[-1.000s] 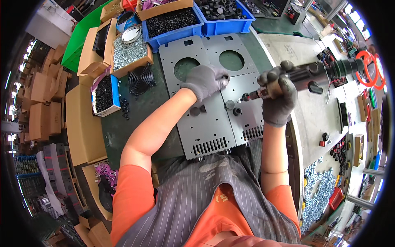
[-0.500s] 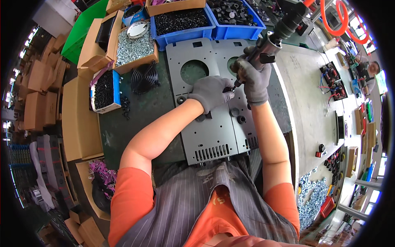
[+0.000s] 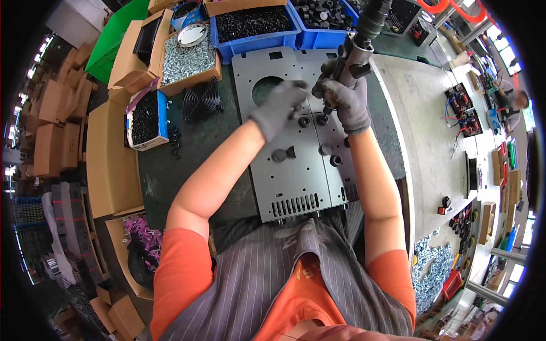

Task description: The person uses a red-handled tool to scrape or clean small metal brackets with purple tape. They then place the brackets into a cardboard box. Next, they retrieve a metal chassis and use a pneumatic screwdriver to attach black rubber feet and screws to the chassis. Finally, they install a cooling fan into the chassis.

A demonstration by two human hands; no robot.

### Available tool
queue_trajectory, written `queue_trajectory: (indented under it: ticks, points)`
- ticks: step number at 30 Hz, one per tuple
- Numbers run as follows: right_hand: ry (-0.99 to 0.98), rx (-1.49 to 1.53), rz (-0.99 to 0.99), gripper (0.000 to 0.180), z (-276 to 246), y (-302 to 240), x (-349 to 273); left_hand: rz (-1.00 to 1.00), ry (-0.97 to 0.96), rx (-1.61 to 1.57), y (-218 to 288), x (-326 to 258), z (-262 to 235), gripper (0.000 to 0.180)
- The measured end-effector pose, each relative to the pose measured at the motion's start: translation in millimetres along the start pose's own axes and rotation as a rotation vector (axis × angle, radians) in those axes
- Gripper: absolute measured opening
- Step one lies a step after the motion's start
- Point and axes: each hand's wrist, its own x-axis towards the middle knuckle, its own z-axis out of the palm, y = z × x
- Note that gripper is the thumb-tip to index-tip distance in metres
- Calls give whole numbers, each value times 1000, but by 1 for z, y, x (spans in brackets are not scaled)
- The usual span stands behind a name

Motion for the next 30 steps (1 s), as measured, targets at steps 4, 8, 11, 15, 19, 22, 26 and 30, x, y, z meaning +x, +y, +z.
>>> queue_trajectory:
  ticks: [4,8,11,15,19,22,26,30]
  points:
    - [-79,27,19,40,1,-7,3,-235,-24,-761,4,-29,-34,26]
    - [6,2,-18,40,2,-8,5,-173,-60,-740,4,-72,-31,31]
    - [22,-105,-161,42,9,-28,-9,-93,5,-668,-4,-92,-29,32]
    - [109,336,-321,47,28,-54,-48,-30,7,-606,-8,-102,-15,32]
    - [-89,546,-415,50,26,-59,-78,-81,-52,-553,-1,-119,15,29]
    - [-124,534,-497,48,21,-65,-93,-78,-126,-634,-11,-122,24,23]
    - [-85,477,-515,50,19,-75,-111,-143,-166,-644,-10,-130,40,22]
    - [-66,456,-564,50,11,-74,-117,-173,-244,-672,-13,-133,51,29]
